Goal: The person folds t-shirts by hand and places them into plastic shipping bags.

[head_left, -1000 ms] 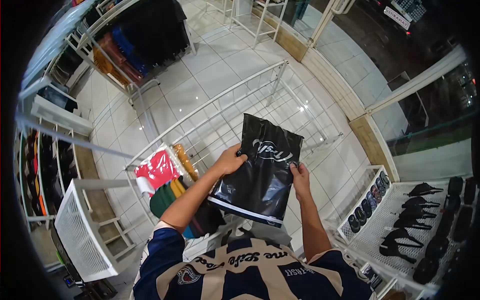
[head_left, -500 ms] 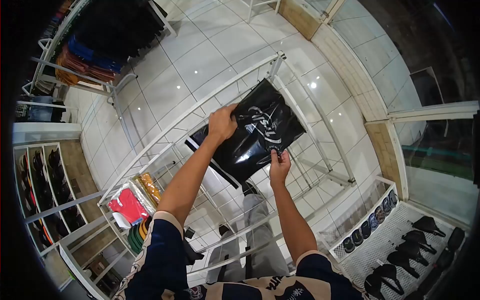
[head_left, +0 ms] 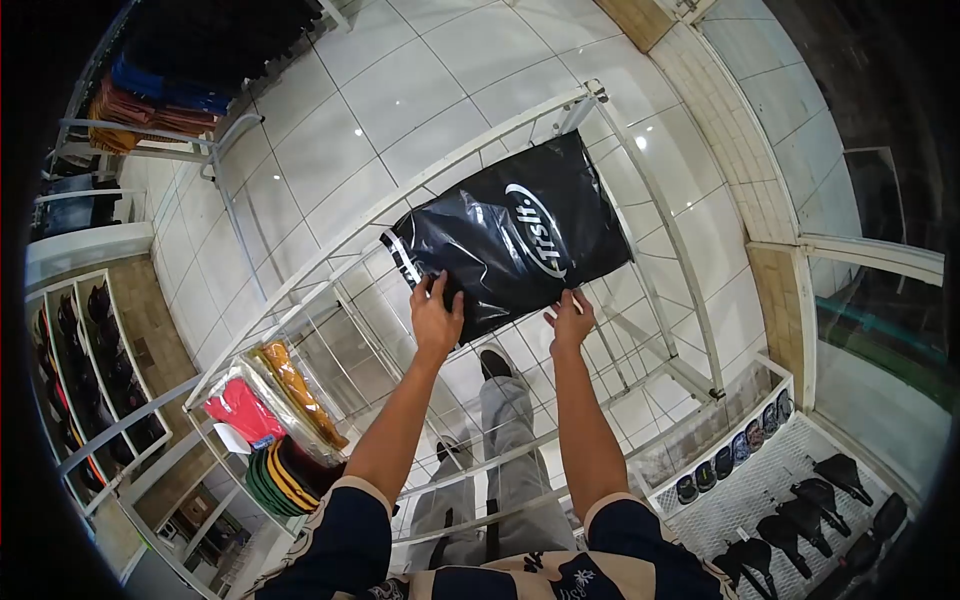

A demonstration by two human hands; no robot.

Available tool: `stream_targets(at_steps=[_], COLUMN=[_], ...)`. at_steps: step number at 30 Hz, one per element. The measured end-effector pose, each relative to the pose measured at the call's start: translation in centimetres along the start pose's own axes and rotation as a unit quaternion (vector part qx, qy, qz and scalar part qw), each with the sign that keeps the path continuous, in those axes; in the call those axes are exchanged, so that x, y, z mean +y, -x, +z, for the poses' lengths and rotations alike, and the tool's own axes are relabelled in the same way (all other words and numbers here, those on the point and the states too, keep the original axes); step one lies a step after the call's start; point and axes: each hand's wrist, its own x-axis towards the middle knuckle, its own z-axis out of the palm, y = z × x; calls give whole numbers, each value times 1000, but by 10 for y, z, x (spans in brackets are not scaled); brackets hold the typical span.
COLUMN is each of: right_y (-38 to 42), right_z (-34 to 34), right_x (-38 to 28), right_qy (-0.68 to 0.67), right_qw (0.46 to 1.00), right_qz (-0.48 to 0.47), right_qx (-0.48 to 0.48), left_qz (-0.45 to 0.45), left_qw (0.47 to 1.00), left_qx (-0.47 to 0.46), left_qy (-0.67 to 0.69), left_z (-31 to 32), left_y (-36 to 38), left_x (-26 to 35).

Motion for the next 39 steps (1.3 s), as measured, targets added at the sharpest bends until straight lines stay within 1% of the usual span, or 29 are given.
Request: stream_targets(at_steps=[1, 3, 4, 6, 8, 10, 11, 14, 16, 18, 20, 22, 24, 26, 27, 29, 31, 32, 34, 35, 37, 39], right_y=[-7, -16, -18, -21, -22, -20, -20, -26, -40, -48, -50, -41, -23, 8, 24, 58, 99, 120, 175, 202, 253, 310], right_z=[-2, -5, -5, -5, -5, -3, -1, -2, -8, -11, -16, -20, -27, -36, -40, -52, -61, -62, -65, -64, -63, -64], right_x=[0, -1, -2, -4, -5, -13, -17, -23, -18, -17, -16, -16, -19, -19, -17, -9, -1, 2, 5, 8, 19, 31], right_qy=[2, 34, 35, -6, 0, -41, -40, -32, 22, 33, 77, 71, 61, 70, 67, 117, 122, 124, 185, 190, 253, 274], right_qw=[1000, 999, 999, 999, 999, 998, 998, 998, 998, 998, 996, 996, 997, 995, 994, 979, 962, 956, 932, 922, 890, 856], right_qz=[-2, -41, -41, -41, -41, -14, -15, -25, -51, -42, -53, -48, -46, -47, -55, -54, -64, -75, -61, -70, -79, -97], right_qx=[-1, 3, 0, 20, 23, 39, 37, 46, 12, 13, 9, 10, 10, -60, -67, -159, -237, -256, -307, -331, -372, -428], left_qz=[5, 8, 6, 15, 23, 27, 36, 39, 26, 34, 35, 38, 0, 15, 14, 2, -11, -14, -75, -82, -110, -128], left_qw=[1000, 1000, 1000, 1000, 999, 999, 998, 998, 998, 998, 998, 998, 998, 998, 998, 995, 993, 995, 977, 978, 966, 963], left_qx=[-1, -6, -4, -15, -14, -42, -37, -38, -49, -40, -32, -22, -66, -52, -59, -70, -78, -55, -88, -61, -34, 33], left_qy=[6, 11, 11, 15, 17, -13, -29, -34, -29, -27, -33, -41, 4, 11, 27, 66, 85, 88, 179, 181, 229, 236], left_z=[2, 5, 6, 9, 12, 13, 14, 19, 14, 15, 14, 5, -8, -14, -20, -42, -70, -84, -128, -147, -181, -215], left_y=[6, 14, 16, 19, 22, 26, 27, 31, 35, 37, 43, 51, 66, 90, 104, 136, 172, 190, 235, 258, 307, 356], left_x=[-2, -3, -2, -1, -1, 2, 3, 0, 5, 4, 4, 6, 12, 3, -1, -2, -11, -18, -25, -34, -55, -80])
